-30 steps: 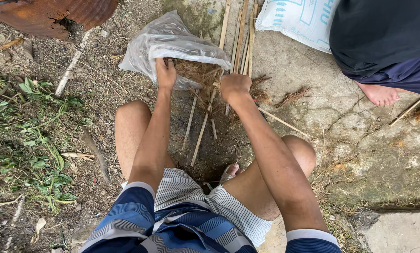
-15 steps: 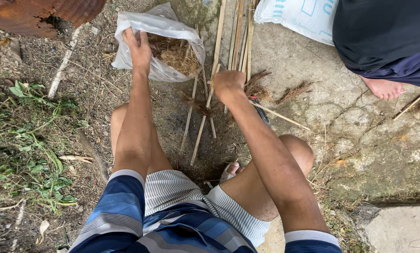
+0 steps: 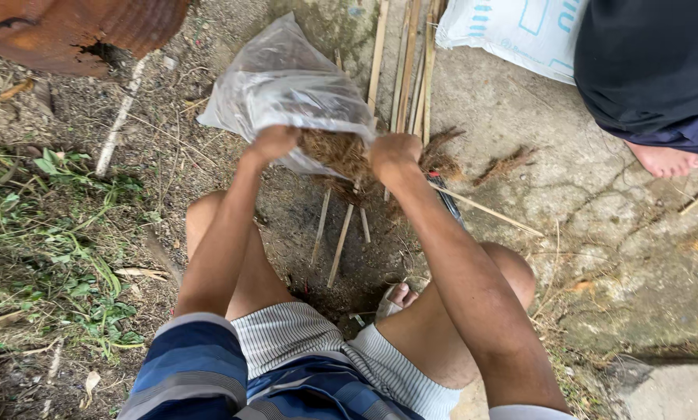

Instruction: The person sits on the ground and assembles small brooms by hand. They gather fibrous material from a plastic bag, wrap it around thin wooden sticks, and secure the bundle with twine. The finished brooms are placed on the ground nearby.

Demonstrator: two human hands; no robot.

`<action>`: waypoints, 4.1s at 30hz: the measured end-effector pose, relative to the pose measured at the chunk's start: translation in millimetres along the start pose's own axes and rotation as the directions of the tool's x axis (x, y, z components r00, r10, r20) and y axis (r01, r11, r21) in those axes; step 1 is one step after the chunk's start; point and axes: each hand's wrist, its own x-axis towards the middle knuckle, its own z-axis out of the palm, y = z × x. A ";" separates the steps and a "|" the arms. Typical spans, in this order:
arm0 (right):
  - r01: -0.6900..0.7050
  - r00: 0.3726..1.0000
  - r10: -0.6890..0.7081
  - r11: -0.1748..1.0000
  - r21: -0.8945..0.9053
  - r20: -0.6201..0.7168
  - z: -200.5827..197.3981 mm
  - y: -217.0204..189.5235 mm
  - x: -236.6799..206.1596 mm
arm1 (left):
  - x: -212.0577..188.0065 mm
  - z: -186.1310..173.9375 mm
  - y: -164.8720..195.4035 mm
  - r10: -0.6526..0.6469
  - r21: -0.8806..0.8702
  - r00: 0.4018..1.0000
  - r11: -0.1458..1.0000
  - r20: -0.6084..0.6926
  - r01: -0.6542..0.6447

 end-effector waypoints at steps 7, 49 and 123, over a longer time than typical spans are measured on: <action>-0.005 0.999 0.009 0.996 -0.092 0.045 18.5 9.2 3.9 | 2.8 45.8 1.3 0.117 -0.162 0.988 0.982 0.099 -0.100; -0.041 0.988 0.079 0.962 0.270 -0.129 -3.0 69.5 -32.9 | 15.2 83.2 42.4 -0.419 -0.845 0.737 0.328 -0.530 -0.422; 0.108 0.982 -0.075 0.975 -0.192 0.173 22.5 -35.6 -27.5 | 42.6 70.7 24.9 0.244 -0.217 0.892 0.914 -0.381 -0.343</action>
